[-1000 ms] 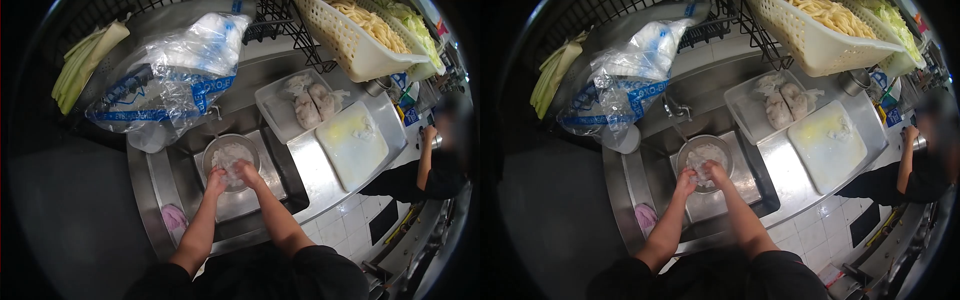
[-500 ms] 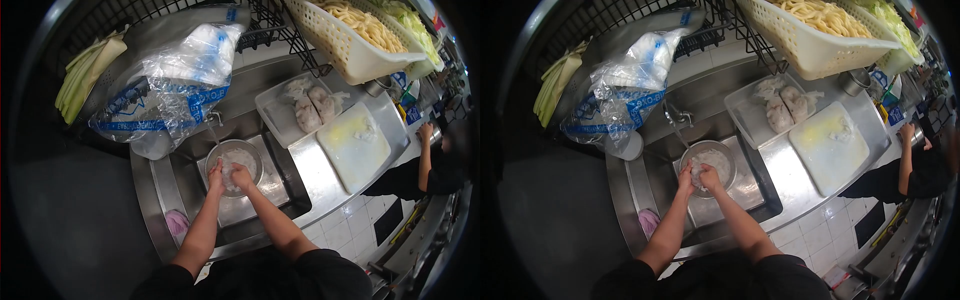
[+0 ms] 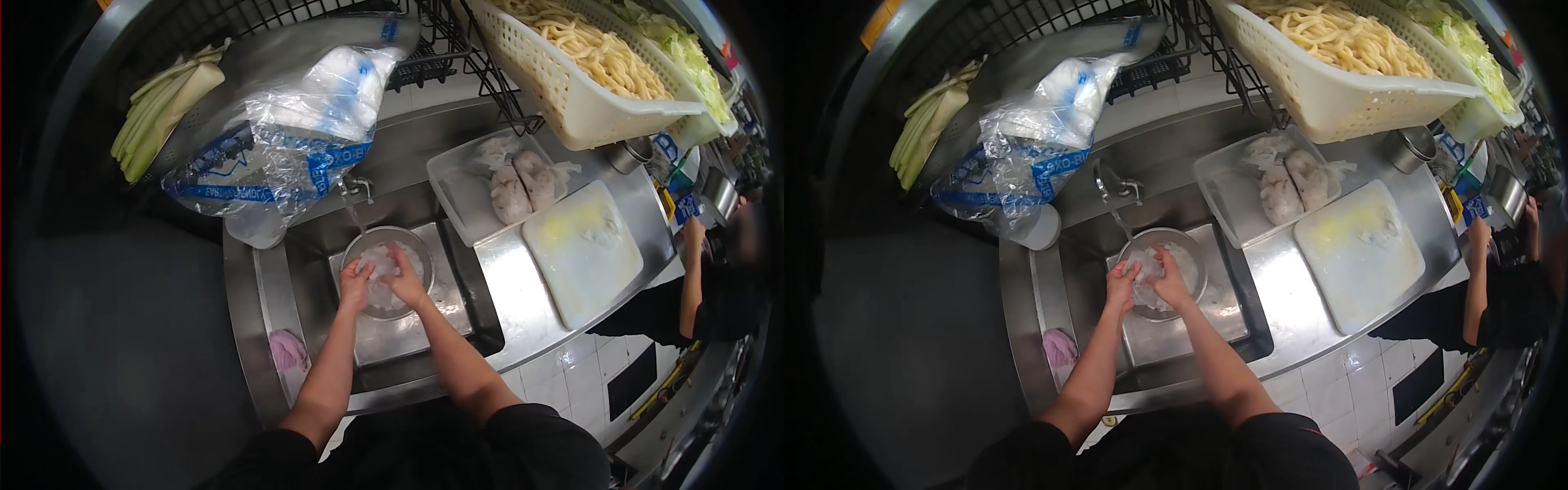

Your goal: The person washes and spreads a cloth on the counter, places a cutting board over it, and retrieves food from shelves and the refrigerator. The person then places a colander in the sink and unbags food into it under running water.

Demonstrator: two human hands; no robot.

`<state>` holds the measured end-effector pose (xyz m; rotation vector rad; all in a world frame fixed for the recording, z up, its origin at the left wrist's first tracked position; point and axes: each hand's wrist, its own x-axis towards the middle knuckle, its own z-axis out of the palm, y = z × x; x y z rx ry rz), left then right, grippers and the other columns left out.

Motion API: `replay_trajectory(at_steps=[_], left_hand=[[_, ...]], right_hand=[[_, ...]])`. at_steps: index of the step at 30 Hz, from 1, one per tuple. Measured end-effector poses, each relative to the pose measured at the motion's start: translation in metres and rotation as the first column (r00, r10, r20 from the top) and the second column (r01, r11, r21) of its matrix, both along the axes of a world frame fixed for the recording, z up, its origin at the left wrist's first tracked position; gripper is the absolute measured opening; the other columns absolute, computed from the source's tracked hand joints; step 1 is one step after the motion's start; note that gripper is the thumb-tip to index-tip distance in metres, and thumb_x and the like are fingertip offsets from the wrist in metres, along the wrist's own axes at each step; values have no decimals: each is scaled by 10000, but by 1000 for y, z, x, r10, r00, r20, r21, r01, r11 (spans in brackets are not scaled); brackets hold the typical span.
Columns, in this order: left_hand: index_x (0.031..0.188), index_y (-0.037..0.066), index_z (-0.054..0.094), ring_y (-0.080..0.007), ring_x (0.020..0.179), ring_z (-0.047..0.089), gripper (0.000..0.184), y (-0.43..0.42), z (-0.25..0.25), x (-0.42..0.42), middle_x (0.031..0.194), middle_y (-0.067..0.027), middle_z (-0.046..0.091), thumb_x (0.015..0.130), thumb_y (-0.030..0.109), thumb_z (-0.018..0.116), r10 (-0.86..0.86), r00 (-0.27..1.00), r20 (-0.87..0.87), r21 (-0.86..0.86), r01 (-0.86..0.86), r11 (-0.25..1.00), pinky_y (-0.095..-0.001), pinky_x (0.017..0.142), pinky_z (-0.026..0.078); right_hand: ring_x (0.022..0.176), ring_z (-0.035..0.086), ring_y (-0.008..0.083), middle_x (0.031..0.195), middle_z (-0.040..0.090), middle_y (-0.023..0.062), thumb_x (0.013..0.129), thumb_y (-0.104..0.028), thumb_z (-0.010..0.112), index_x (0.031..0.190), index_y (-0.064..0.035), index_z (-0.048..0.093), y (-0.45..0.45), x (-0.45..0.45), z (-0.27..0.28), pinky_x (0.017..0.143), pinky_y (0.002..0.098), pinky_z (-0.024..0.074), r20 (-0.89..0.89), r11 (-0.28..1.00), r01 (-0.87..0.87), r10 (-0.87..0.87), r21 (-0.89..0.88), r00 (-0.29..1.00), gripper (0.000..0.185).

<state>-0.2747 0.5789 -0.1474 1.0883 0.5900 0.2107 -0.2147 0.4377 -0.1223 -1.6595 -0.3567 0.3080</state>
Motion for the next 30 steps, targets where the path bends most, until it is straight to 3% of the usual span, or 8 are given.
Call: replay_trajectory(at_steps=[3,7,9,11,16,19,24,30], left_hand=[[1129,31,620,-149,837,663,232,-10,24,4,1014,-78,685,917,115,667,100,995,14,-89,-98,991,-287,741,549],[1140,34,617,-164,888,659,239,1,22,10,1049,-80,679,920,119,661,109,994,13,-224,-103,969,-307,802,539],[1142,32,616,-171,915,658,242,3,33,8,1062,-82,676,919,115,659,129,992,-17,-309,-128,942,-314,828,535],[1146,19,611,-182,967,653,261,0,53,4,1093,-85,671,895,65,670,-90,989,115,-234,115,966,-330,872,524],[1121,-8,616,-168,938,660,269,3,37,4,1055,-94,681,860,-17,676,-15,1000,-10,-38,14,999,-303,836,534],[1103,-18,620,-156,888,664,254,1,32,10,1015,-95,688,855,-35,675,50,997,-52,66,-46,997,-282,799,534],[1066,-18,638,-143,818,666,209,0,39,14,970,-86,697,862,-12,686,87,996,-18,51,-86,995,-270,771,530],[1037,-14,671,-90,764,629,170,2,37,10,915,-57,702,883,54,694,56,993,-108,219,-31,975,-237,692,496]], right_hand=[[1070,564,187,1168,610,100,826,-60,631,1271,-9,542,-5,27,12,921,310,451,-360,886,-253,398,388,844,457],[968,595,170,1079,640,98,862,-79,647,1220,-1,566,5,27,18,847,290,474,-228,932,-328,357,156,906,376],[862,605,145,984,658,91,898,-129,657,1152,10,592,11,28,7,785,279,481,-313,987,-92,129,129,941,296],[842,601,134,969,659,87,895,-134,669,1113,7,609,7,28,19,765,279,482,-301,989,-73,109,128,947,266],[820,589,118,938,658,78,881,-125,696,1027,-7,649,1,27,5,727,281,485,-418,936,-157,286,316,862,194],[818,584,121,912,655,48,870,-144,710,972,-35,652,1,26,8,719,284,484,-373,919,-248,355,306,857,161],[771,636,268,827,637,143,809,-155,704,920,-9,600,6,30,36,700,353,492,61,966,-173,188,-189,980,211],[804,644,411,852,642,238,791,-106,641,943,-2,577,28,28,24,702,432,498,159,990,40,-18,-136,987,195]])
